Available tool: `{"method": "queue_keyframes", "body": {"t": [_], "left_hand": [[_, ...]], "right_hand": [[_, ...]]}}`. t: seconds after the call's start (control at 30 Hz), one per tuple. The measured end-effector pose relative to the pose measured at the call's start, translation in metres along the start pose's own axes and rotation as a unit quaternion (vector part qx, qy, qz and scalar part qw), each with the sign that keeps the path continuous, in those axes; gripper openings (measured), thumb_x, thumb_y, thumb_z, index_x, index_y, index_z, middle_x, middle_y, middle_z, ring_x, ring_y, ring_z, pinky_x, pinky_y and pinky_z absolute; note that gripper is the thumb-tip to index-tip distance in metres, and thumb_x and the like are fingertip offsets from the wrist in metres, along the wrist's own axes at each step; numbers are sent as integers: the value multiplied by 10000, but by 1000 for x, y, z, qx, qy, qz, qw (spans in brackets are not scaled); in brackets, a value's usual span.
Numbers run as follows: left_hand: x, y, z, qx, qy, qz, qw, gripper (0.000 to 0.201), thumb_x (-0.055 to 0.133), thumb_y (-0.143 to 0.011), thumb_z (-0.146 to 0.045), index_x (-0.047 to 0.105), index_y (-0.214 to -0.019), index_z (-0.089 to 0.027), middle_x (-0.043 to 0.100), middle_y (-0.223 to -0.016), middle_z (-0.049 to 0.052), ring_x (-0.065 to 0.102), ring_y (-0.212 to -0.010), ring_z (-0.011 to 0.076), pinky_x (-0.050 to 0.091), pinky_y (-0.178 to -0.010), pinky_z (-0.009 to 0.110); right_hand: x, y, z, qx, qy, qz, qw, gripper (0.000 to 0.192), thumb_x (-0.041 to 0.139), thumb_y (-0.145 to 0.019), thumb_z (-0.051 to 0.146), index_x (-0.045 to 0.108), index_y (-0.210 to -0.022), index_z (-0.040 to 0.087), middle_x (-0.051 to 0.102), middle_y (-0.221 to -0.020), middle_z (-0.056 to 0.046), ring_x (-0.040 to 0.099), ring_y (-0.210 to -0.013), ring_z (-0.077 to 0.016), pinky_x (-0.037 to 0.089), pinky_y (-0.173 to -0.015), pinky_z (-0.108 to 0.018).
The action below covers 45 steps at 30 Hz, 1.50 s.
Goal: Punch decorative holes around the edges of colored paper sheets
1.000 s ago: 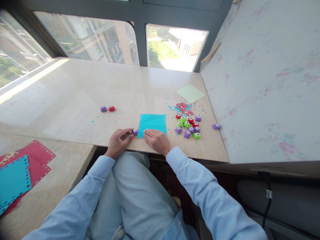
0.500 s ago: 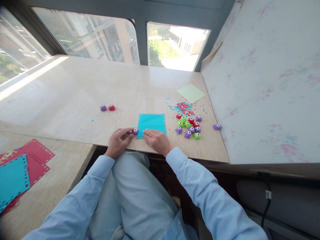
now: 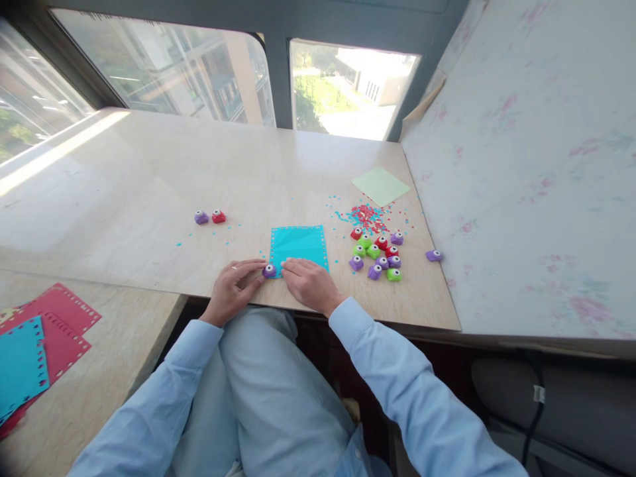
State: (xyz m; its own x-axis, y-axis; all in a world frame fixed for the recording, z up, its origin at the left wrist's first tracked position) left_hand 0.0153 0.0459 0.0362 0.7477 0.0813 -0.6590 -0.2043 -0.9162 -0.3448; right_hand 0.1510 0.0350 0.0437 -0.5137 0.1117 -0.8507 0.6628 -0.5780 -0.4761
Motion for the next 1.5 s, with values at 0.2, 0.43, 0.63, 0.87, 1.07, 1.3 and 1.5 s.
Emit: {"method": "queue_keyframes", "body": {"t": [0.2, 0.43, 0.63, 0.87, 1.07, 1.3, 1.5], "left_hand": [[-1, 1, -2, 0, -37, 3, 999, 208, 615, -890, -305, 708, -1050, -210, 692, -1012, 70, 618, -987, 217, 463, -885, 379], [-1, -3, -5, -11, -61, -15, 998, 180, 609, -906, -277, 700, -1046, -211, 697, -989, 48, 620, -944, 201, 459, -861, 363], [1, -4, -3, -26, -71, -14, 997, 196, 608, -912, -299, 696, -1065, -213, 702, -995, 45, 623, -927, 203, 464, -853, 369], [2, -5, 3, -59, -63, -19, 996, 235, 577, -927, -342, 694, -1098, -231, 706, -1024, 57, 633, -939, 210, 475, -863, 379], [-2, -5, -5, -36, -41, -6, 998, 197, 608, -907, -317, 703, -1060, -236, 694, -969, 47, 619, -932, 210, 470, -854, 374], [-5, -3, -5, -38, -36, -12, 999, 183, 633, -890, -316, 712, -1038, -243, 689, -965, 46, 620, -923, 208, 479, -835, 370], [-2, -3, -1, -60, -48, -6, 997, 191, 612, -902, -346, 711, -1043, -262, 698, -987, 50, 630, -930, 214, 485, -849, 389]], "right_hand": [[-2, 0, 0, 18, -18, 8, 1000, 224, 508, -947, 131, 689, -1080, 141, 683, -1210, -102, 598, -1200, -239, 505, -1019, -403], [-4, 0, 0, 23, -33, 14, 999, 272, 497, -942, 113, 686, -1132, 158, 676, -1234, -92, 580, -1232, -237, 499, -1032, -418], [-5, -1, -1, 28, -46, 24, 998, 290, 500, -929, 98, 683, -1147, 153, 672, -1245, -86, 582, -1230, -242, 502, -1020, -423], [-3, -1, -1, 30, -78, 33, 996, 310, 508, -914, 93, 686, -1150, 185, 673, -1243, -83, 572, -1243, -236, 506, -1005, -428], [-3, -1, -1, 33, -72, 41, 996, 317, 499, -924, 97, 677, -1170, 187, 665, -1257, -79, 564, -1251, -237, 500, -1010, -421], [-3, -1, -1, 31, -70, 40, 996, 322, 500, -924, 93, 664, -1191, 171, 654, -1275, -80, 560, -1255, -242, 500, -1011, -430], [-4, -2, -2, 40, -77, 40, 995, 340, 507, -915, 89, 669, -1195, 194, 659, -1266, -82, 568, -1248, -247, 512, -1003, -442]]}}
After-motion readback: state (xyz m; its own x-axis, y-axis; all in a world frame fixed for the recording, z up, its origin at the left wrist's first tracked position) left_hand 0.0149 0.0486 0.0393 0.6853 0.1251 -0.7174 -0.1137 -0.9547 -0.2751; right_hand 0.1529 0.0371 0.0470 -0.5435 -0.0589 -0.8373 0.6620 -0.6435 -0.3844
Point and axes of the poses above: each hand's wrist, its own y-axis away from the middle knuckle, its own x-axis out of the palm, z = x × y, the point moved 10 cm from there along -y, towards the middle knuckle
